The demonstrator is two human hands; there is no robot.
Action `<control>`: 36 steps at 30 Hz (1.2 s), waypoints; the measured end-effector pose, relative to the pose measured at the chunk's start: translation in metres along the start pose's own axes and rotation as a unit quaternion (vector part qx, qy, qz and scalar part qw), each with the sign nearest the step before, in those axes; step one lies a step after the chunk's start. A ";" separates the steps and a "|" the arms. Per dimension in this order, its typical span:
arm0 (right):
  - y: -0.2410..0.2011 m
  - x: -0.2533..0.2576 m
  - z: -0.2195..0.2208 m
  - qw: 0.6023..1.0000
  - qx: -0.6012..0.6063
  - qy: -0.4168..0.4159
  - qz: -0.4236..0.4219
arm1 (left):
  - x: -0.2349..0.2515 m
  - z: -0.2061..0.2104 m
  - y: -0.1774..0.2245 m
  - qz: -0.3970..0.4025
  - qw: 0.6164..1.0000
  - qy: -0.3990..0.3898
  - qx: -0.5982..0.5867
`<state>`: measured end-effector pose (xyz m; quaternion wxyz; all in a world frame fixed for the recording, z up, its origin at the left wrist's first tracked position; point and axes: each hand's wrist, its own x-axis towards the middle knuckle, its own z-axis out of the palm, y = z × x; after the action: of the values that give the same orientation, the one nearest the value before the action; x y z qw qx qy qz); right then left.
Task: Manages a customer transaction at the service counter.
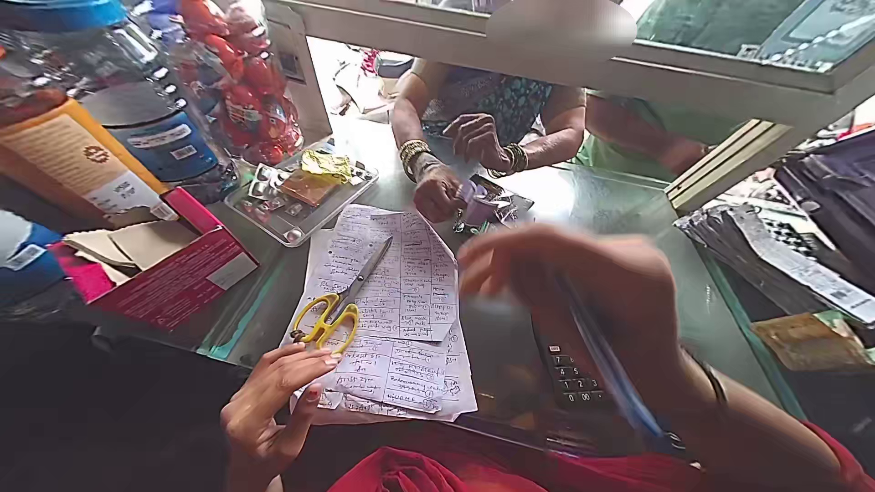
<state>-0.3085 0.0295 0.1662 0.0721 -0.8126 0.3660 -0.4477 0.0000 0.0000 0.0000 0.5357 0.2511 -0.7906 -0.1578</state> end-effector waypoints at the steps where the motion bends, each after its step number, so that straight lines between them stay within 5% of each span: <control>1: 0.019 0.005 -0.011 0.990 -0.140 0.014 0.009 | -0.005 -0.002 0.003 -0.005 1.000 0.010 0.005; 4: 0.069 0.011 -0.032 0.943 -0.324 0.024 0.079 | -0.021 -0.005 0.015 -0.034 0.998 0.033 0.028; 9: 0.102 0.004 -0.025 0.933 -0.305 -0.062 0.179 | -0.044 -0.001 0.044 -0.082 0.992 0.053 0.074; 19: 0.106 -0.006 -0.005 0.933 -0.320 -0.049 0.157 | -0.104 0.009 0.119 -0.144 0.977 0.078 0.139; 23: 0.056 -0.021 -0.010 0.939 -0.343 0.025 0.009 | -0.129 0.011 0.154 -0.139 0.971 0.110 0.161; 27: -0.040 -0.058 0.000 0.945 -0.235 0.038 -0.223 | -0.169 0.016 0.206 -0.140 0.967 0.154 0.149; 30: -0.113 -0.104 0.016 0.924 -0.073 -0.088 -0.364 | -0.208 0.023 0.261 -0.165 0.958 0.191 0.137; 36: -0.224 -0.186 0.048 0.776 0.194 -0.312 -0.512 | -0.284 0.043 0.393 -0.229 0.929 0.259 0.131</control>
<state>-0.2140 0.3038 0.1122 0.0987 -0.9438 -0.2418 -0.2025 -0.0442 0.4842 -0.0308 0.6332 0.5255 -0.5592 -0.1010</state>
